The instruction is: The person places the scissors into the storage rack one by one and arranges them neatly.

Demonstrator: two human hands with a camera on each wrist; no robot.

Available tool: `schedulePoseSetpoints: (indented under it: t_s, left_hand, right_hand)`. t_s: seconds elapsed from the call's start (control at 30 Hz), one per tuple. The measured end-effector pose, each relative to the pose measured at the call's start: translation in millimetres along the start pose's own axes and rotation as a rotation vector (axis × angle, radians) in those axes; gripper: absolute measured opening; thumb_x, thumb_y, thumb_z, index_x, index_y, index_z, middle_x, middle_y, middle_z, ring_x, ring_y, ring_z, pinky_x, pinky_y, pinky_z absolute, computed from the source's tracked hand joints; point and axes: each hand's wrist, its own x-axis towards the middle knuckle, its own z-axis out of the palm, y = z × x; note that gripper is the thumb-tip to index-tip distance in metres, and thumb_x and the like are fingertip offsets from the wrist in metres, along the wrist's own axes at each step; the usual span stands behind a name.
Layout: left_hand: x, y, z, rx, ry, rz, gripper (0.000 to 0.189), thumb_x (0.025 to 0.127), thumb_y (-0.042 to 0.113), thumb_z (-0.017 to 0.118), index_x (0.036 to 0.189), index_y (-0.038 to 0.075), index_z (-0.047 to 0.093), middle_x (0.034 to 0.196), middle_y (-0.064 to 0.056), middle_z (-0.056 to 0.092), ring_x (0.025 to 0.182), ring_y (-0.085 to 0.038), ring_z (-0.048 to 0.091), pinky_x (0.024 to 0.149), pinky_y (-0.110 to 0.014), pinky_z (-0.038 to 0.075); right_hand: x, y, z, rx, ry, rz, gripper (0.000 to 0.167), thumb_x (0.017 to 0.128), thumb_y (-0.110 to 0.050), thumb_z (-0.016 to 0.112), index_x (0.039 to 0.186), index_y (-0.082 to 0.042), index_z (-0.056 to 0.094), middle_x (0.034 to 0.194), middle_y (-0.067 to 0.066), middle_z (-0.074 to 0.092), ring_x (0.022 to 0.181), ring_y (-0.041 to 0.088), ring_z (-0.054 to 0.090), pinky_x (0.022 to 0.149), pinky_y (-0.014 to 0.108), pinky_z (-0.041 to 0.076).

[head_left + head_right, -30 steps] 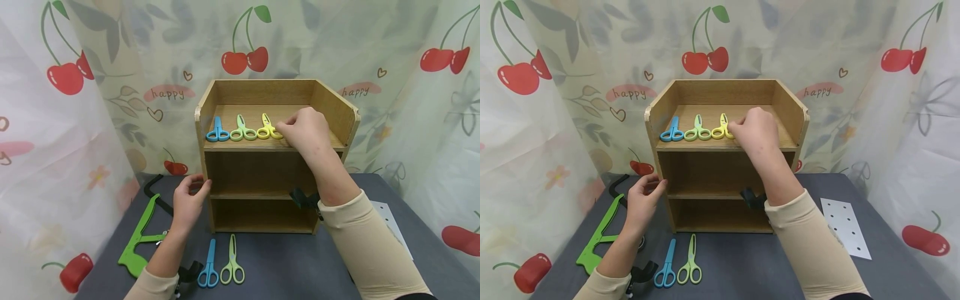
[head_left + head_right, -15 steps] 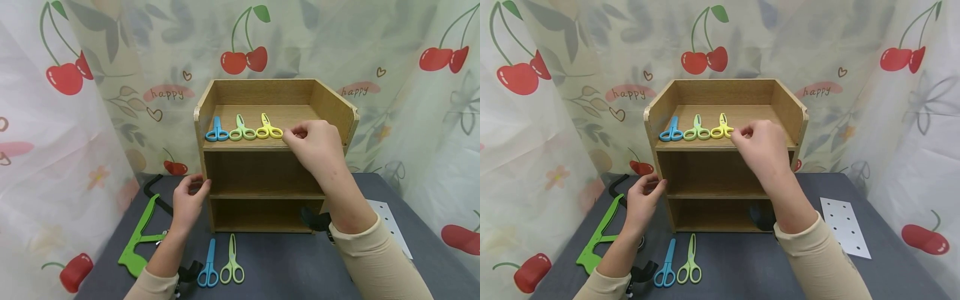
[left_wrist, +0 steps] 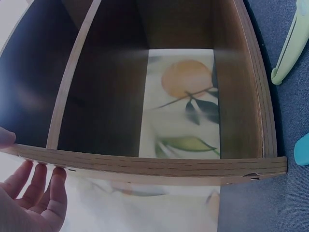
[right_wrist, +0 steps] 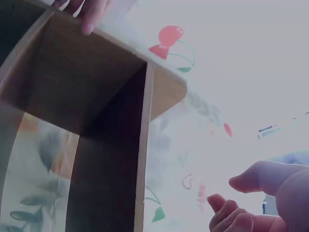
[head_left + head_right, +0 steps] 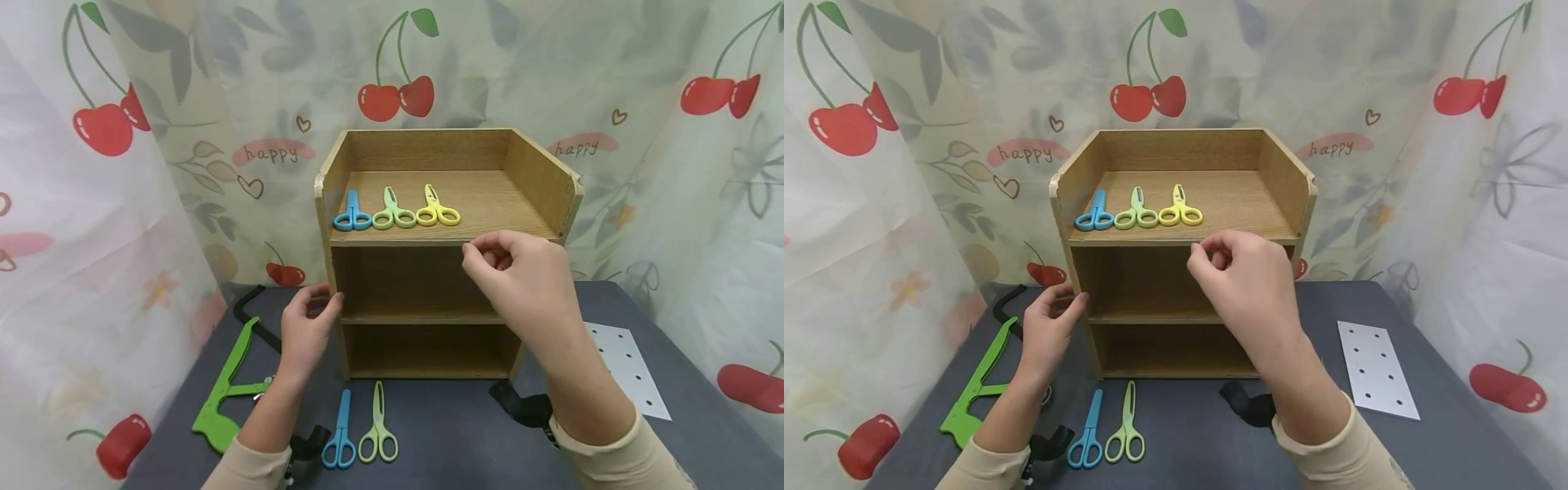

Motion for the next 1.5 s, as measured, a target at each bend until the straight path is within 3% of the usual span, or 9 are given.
schedulePoseSetpoints:
  t_s: [0.3,0.43,0.73,0.97,1.5]
  left_hand:
    - [1.1,-1.2,1.5,0.023,0.006,-0.026,0.03,0.098,0.011,0.071,0.124,-0.003,0.067,0.12,-0.02,0.065,0.108,-0.032,0.063,0.075,-0.022,0.048]
    - [1.1,-0.2,1.1,0.011,0.006,-0.03,0.031,0.098,0.014,0.072,0.125,-0.001,0.067,0.121,-0.019,0.065,0.108,-0.03,0.064,0.075,-0.022,0.049]
    - [2.1,-1.0,0.5,-0.003,0.005,0.015,0.033,0.096,0.024,0.075,0.123,0.004,0.069,0.118,-0.013,0.067,0.104,-0.026,0.065,0.075,-0.025,0.052]
    - [1.0,-2.4,0.6,0.01,0.004,0.004,0.032,0.097,0.022,0.074,0.123,0.004,0.068,0.118,-0.011,0.067,0.104,-0.023,0.064,0.073,-0.024,0.051]
    - [0.1,-2.3,0.2,0.009,0.003,0.007,0.033,0.097,0.023,0.074,0.124,0.005,0.069,0.118,-0.01,0.067,0.103,-0.021,0.064,0.073,-0.023,0.051]
  right_hand:
    - [-33.6,-0.4,1.4,0.027,0.068,-0.049,0.006,0.091,-0.015,0.073,0.087,-0.014,0.077,0.073,-0.005,0.059,0.063,0.011,0.053,0.058,0.021,0.04]
    - [-47.0,0.8,1.7,0.06,0.076,-0.053,0.004,0.089,-0.011,0.074,0.087,-0.014,0.076,0.073,-0.007,0.058,0.062,0.01,0.053,0.055,0.02,0.04]
    - [-77.4,6.5,3.2,0.177,0.068,-0.048,0.018,0.085,0.0,0.077,0.089,-0.018,0.076,0.075,-0.011,0.058,0.061,0.009,0.054,0.055,0.017,0.044]
    - [-99.1,16.6,11.6,0.271,0.063,-0.055,0.027,0.083,0.005,0.078,0.091,-0.022,0.076,0.075,-0.009,0.059,0.063,0.009,0.055,0.055,0.016,0.046]
    - [-136.0,35.8,40.2,0.322,-0.022,0.073,0.029,0.084,0.002,0.08,0.09,-0.026,0.074,0.075,-0.012,0.059,0.063,0.009,0.056,0.054,0.021,0.049]
